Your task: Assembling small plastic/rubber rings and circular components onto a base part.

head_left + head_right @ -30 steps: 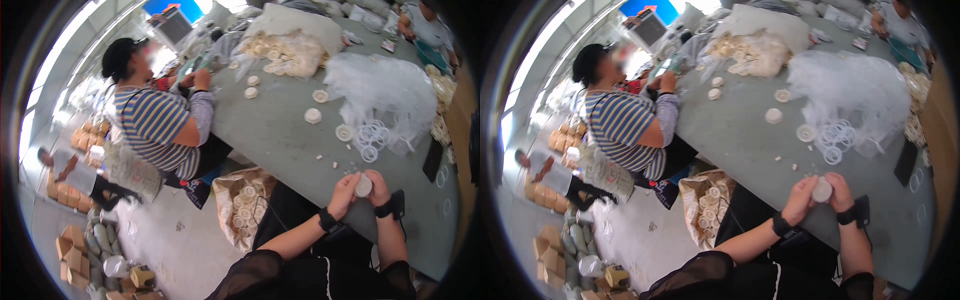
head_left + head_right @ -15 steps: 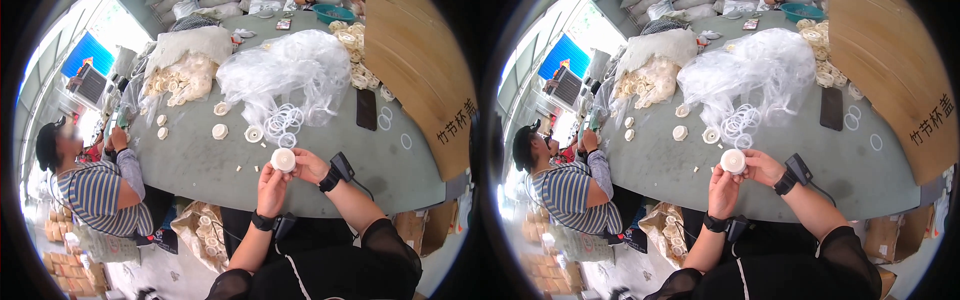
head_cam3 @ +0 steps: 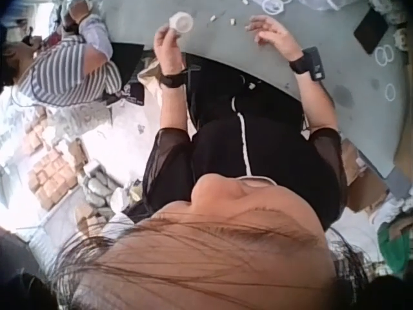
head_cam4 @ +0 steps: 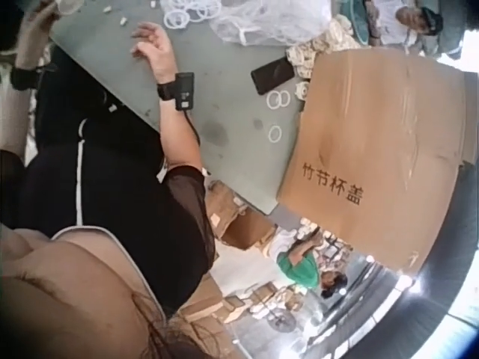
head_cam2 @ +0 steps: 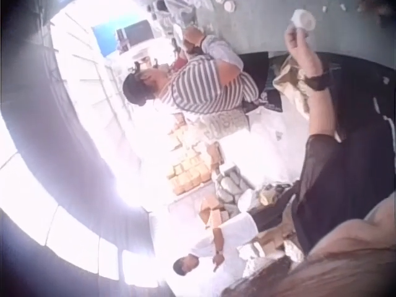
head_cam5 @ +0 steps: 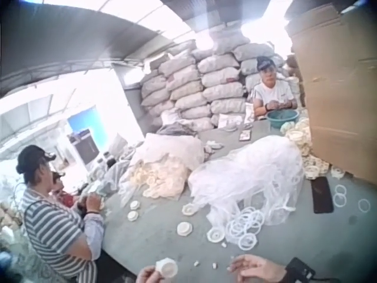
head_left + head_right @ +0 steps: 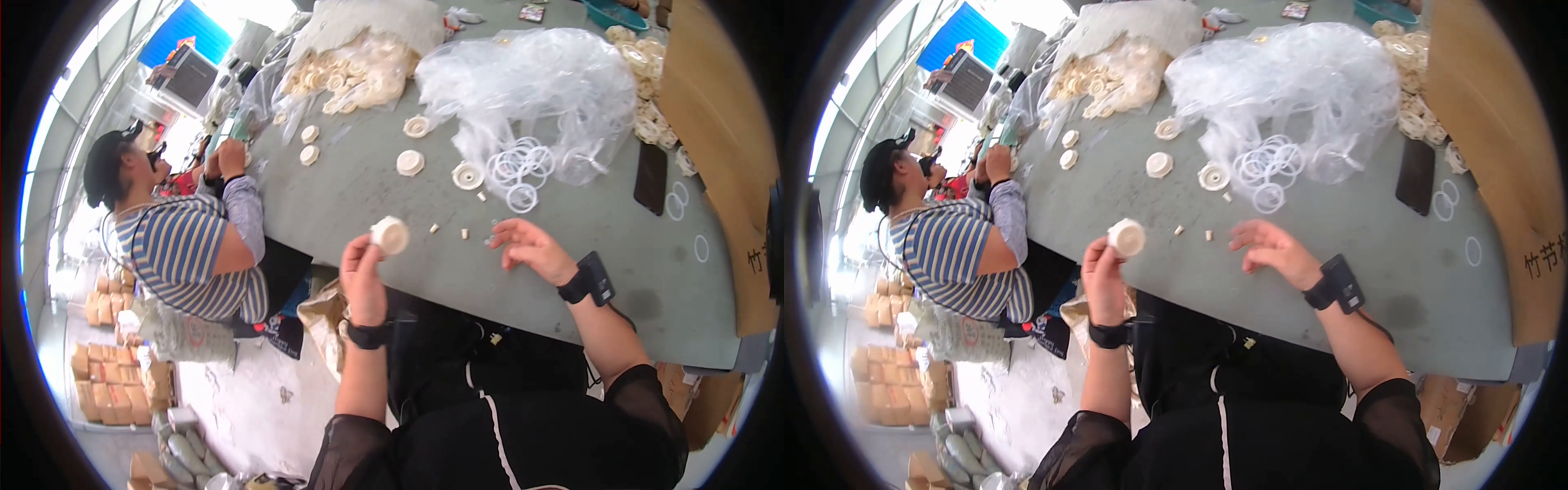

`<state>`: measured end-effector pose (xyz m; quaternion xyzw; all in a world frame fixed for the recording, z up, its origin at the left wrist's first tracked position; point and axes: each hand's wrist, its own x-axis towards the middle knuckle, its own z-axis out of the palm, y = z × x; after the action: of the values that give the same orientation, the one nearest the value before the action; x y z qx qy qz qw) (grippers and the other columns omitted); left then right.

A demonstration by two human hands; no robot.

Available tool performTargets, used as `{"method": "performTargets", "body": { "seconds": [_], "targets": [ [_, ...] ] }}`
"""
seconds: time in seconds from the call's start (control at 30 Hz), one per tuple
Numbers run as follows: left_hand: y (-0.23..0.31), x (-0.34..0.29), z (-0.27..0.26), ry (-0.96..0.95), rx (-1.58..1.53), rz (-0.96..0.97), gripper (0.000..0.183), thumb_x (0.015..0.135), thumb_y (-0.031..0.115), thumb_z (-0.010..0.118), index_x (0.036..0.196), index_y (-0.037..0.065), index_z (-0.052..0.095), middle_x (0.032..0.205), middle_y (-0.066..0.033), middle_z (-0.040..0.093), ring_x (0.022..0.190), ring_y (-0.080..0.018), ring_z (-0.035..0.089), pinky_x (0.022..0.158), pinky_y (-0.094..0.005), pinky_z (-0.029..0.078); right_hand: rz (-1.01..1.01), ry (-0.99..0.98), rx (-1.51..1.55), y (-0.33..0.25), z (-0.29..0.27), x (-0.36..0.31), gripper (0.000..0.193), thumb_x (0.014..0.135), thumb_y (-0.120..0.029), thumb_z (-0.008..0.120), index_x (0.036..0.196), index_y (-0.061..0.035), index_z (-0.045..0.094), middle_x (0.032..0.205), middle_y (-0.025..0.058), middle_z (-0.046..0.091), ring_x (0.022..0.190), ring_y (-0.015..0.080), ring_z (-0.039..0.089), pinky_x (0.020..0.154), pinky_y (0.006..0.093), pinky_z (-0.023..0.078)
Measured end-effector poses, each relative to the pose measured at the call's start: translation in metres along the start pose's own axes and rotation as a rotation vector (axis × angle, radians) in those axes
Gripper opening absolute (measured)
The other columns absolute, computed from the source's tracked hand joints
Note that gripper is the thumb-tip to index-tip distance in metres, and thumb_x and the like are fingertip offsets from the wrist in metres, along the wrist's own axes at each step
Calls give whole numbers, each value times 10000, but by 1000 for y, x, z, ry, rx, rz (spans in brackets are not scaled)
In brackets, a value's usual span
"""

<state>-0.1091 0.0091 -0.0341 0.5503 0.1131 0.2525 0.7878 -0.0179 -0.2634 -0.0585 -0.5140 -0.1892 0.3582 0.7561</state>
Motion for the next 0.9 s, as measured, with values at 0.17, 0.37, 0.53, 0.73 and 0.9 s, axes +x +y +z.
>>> {"method": "performTargets", "body": {
  "seconds": [0.17,0.37,0.53,0.73,0.9],
  "targets": [
    [24,-10,-123,93,518,-166,128,800,38,568,921,-3,575,855,-30,599,776,-83,546,704,-213,430,39,-4,161,0,-3,7,358,811,-57,439,1169,-35,433,1045,110,530,737,120,542,707,276,454],
    [3,-14,-182,42,1281,-92,230,764,131,600,923,-36,593,815,-77,621,755,-121,586,680,-240,461,29,33,139,2,-2,6,351,812,-56,431,1162,-38,438,1020,106,532,746,133,542,707,287,454],
    [10,46,-79,-36,916,79,131,809,70,554,885,-31,588,757,-29,603,669,-72,551,617,-196,441,53,19,235,8,-8,10,313,795,-48,452,1107,-28,463,974,109,542,728,151,548,679,289,465],
    [-5,107,45,-512,1217,266,244,757,90,588,974,-17,559,930,-125,591,846,-192,575,741,-270,450,101,2,219,-3,-13,5,300,817,-87,454,1110,-27,467,975,103,546,741,145,558,710,293,467],
    [-67,171,24,-533,1330,388,566,705,123,588,1223,49,372,1212,-220,426,1135,-370,389,925,-394,360,98,-66,319,-1,-9,14,294,825,-103,463,1108,-25,466,966,100,547,738,141,561,707,288,473]
  ]
}}
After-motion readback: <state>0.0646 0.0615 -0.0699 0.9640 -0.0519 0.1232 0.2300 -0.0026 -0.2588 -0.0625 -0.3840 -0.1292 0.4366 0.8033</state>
